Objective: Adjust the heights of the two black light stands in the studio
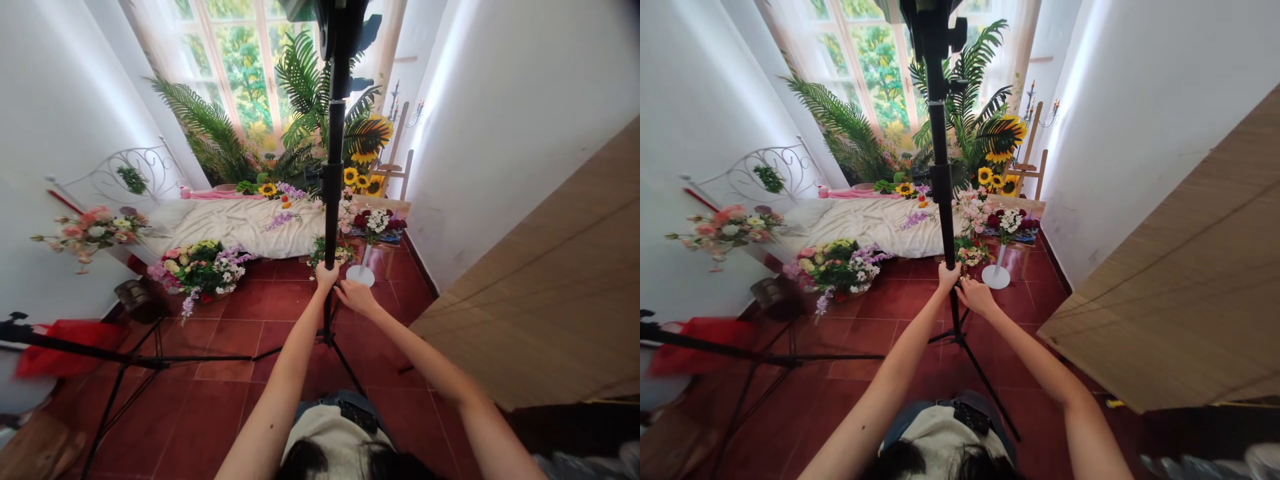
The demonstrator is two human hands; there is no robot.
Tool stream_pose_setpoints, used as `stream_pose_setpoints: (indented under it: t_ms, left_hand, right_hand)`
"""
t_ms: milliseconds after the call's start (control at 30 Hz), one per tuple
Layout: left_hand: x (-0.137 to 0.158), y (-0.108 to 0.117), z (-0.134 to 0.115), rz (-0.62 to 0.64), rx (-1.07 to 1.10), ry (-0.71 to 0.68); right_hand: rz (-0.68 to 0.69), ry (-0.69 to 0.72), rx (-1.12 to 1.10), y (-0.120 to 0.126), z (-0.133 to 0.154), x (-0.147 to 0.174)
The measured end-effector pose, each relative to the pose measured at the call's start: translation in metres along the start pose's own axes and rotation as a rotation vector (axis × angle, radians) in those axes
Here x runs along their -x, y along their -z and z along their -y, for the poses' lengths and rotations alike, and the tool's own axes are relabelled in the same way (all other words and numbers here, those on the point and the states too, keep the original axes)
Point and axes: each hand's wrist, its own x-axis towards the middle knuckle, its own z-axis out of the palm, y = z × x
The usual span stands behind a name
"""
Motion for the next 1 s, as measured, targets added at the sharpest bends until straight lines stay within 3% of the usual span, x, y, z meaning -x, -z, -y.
stream_pose_setpoints:
  t_ms: [233, 500, 667, 867, 1000]
  left_hand:
    - [-0.001, 0.0, 0.002, -0.009, -0.007, 0.007]
    - [-0.003, -0.003, 0.011, 0.002, -0.039, -0.022]
    - [-0.001, -0.002, 0.005, -0.014, -0.052, -0.063]
    - [0.015, 0.016, -0.01, 0.113, 0.0, -0.081]
    - [0.035, 0.041, 0.001, 0.153, 0.092, -0.097]
  right_hand:
    - [0.039, -0.015, 0.041, -0.005, 0.003, -0.014]
    - [-0.063, -0.102, -0.295, -0.029, -0.007, -0.012]
    - [-0.095, -0.057, -0.357, -0.034, -0.012, -0.011]
    - [-0.153, -0.075, -0.385, -0.033, -0.005, -0.006]
    - [-0.196, -0.136, -0.408, -0.036, 0.005, -0.004]
